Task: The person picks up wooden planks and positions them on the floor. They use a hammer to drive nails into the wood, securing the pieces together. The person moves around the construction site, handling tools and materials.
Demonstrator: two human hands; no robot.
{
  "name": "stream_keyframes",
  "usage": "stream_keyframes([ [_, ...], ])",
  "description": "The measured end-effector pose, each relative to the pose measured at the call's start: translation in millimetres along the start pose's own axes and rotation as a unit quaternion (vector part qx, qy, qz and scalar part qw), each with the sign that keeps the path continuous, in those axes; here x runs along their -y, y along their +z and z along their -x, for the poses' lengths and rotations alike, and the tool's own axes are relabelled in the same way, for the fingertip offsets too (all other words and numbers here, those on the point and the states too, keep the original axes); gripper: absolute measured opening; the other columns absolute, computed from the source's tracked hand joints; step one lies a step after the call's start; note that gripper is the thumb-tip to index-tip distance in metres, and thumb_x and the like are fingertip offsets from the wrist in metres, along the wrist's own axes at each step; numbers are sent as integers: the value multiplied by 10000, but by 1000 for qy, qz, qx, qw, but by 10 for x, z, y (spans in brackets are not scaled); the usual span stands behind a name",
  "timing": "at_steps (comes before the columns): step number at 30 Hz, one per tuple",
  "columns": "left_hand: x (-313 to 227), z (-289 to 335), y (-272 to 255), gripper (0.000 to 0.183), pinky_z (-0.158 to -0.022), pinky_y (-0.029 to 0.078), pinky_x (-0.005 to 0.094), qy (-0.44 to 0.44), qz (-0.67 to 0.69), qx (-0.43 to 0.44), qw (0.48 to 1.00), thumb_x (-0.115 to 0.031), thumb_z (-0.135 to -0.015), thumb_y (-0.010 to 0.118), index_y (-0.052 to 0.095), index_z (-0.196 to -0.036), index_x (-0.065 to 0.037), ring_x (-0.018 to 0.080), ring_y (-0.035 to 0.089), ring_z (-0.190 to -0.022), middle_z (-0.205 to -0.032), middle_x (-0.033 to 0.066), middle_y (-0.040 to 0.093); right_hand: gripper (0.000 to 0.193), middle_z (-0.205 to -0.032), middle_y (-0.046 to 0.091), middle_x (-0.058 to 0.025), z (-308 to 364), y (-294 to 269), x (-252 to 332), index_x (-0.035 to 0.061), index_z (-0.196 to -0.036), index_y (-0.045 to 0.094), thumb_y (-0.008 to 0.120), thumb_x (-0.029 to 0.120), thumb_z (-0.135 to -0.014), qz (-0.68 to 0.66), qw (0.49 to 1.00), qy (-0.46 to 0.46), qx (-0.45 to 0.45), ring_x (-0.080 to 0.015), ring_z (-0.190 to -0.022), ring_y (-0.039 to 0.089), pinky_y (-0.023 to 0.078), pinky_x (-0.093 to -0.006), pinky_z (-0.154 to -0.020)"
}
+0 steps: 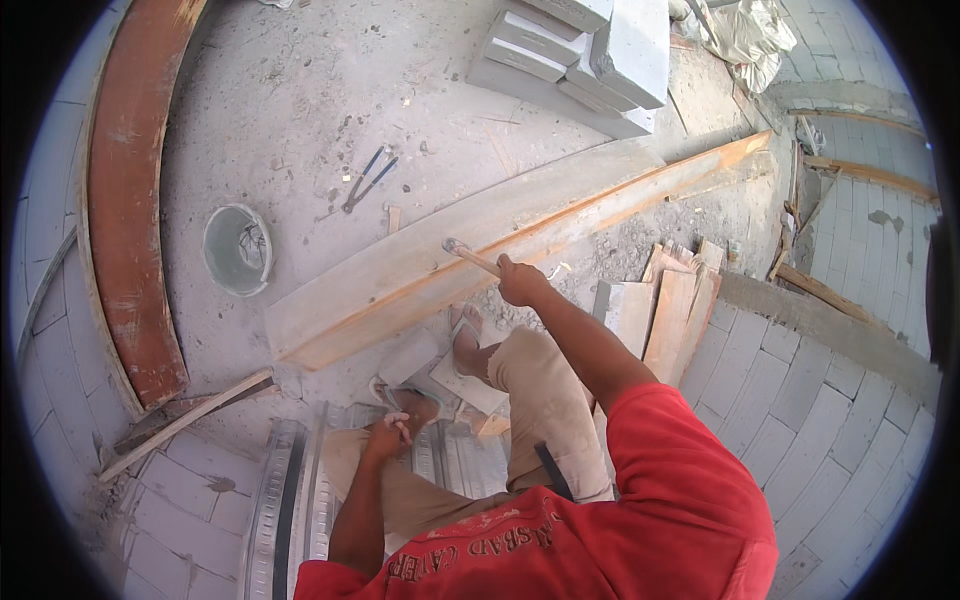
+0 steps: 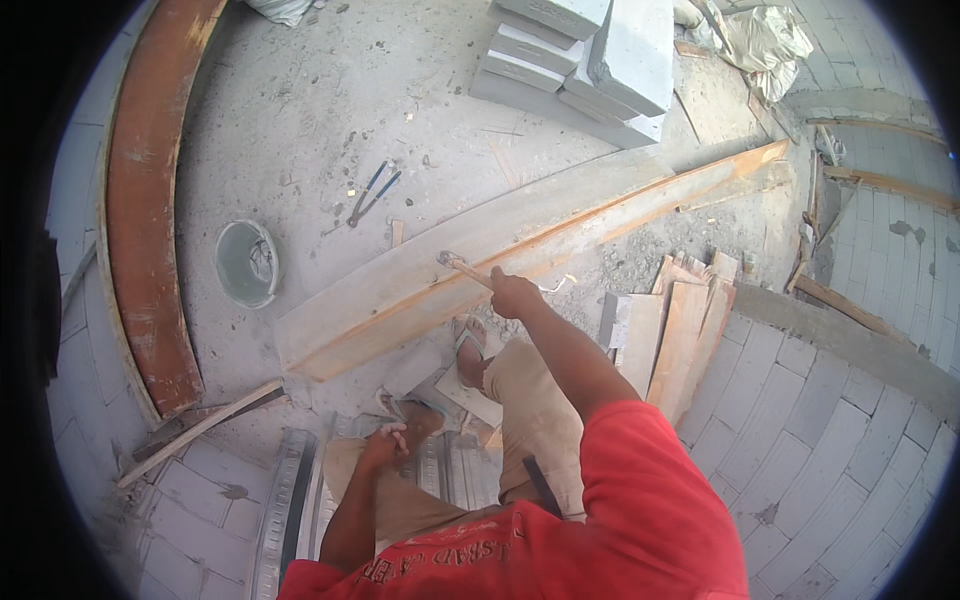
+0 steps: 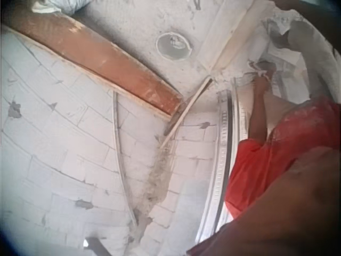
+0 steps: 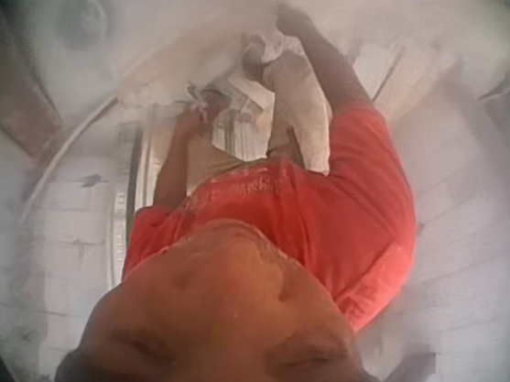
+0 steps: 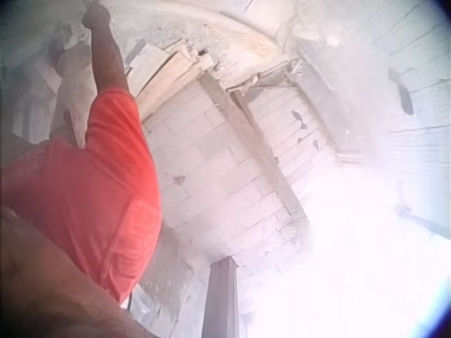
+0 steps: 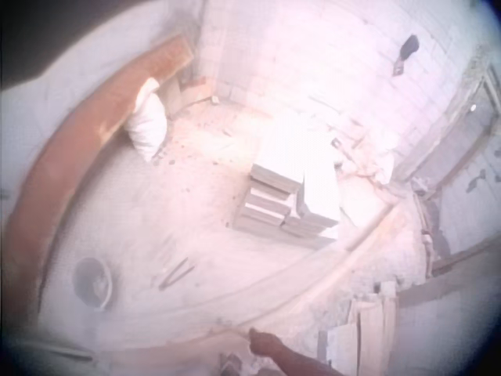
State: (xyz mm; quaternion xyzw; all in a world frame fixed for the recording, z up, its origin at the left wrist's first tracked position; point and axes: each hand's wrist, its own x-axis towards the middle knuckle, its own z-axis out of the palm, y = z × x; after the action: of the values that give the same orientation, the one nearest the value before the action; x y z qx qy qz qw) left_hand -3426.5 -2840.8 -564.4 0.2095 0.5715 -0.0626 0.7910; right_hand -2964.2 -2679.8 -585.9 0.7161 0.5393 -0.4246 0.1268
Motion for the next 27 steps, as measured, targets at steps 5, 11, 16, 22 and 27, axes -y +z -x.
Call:
stream_keyframes([
  [5, -214, 1322, 649, 200, -651, 509, 272, -7, 84, 37, 996, -58, -998, 443, 566, -1150, -14, 151, 614, -688, -843, 78, 653, 280, -903, 679, -322, 2443, 17, -1314, -78, -1096, 483, 527, 96, -882, -84, 958, 273, -39, -405, -684, 715, 601, -449, -606],
  [11, -745, 2164, 605, 169, -511, 385, 280, 48, -12, -10, 999, -149, -951, 469, 597, -966, -41, 119, 478, -568, -723, 26, 552, 373, -1067, 689, -200, 5694, 456, -2159, 4, -1279, 561, 531, 132, -930, -103, 849, 513, 79, -321, -942, 683, 551, -446, -831],
  [16, -1831, 2514, 76, 247, -485, 369, 277, 39, -164, -133, 977, -230, -944, 488, 681, -984, -80, 108, 452, -538, -669, -7, 533, 263, -807, 710, -144, 6672, 407, -1972, -11, -1005, 706, 612, 228, -951, -143, 831, 450, 293, -259, -701, 685, 543, -429, -667],
  [22, -2051, 2912, 762, 282, -860, 505, 429, 146, -459, -187, 856, -123, -954, 438, 700, -1029, -50, 353, 673, -935, -969, 232, 701, 275, -706, 667, -102, 6152, 321, -2366, -12, -827, 673, 698, 240, -936, -291, 798, 417, 323, -225, -591, 633, 512, -402, -566],
  [27, -1698, 2900, 3344, 368, -910, 515, 451, 104, -438, -70, 890, -343, -942, 541, 724, -1098, -65, 393, 659, -1059, -1086, 236, 697, 353, -677, 682, -152, 4897, -223, -3383, -58, -847, 691, 680, 292, -893, -95, 893, 323, 299, -256, -557, 666, 543, -427, -571],
])
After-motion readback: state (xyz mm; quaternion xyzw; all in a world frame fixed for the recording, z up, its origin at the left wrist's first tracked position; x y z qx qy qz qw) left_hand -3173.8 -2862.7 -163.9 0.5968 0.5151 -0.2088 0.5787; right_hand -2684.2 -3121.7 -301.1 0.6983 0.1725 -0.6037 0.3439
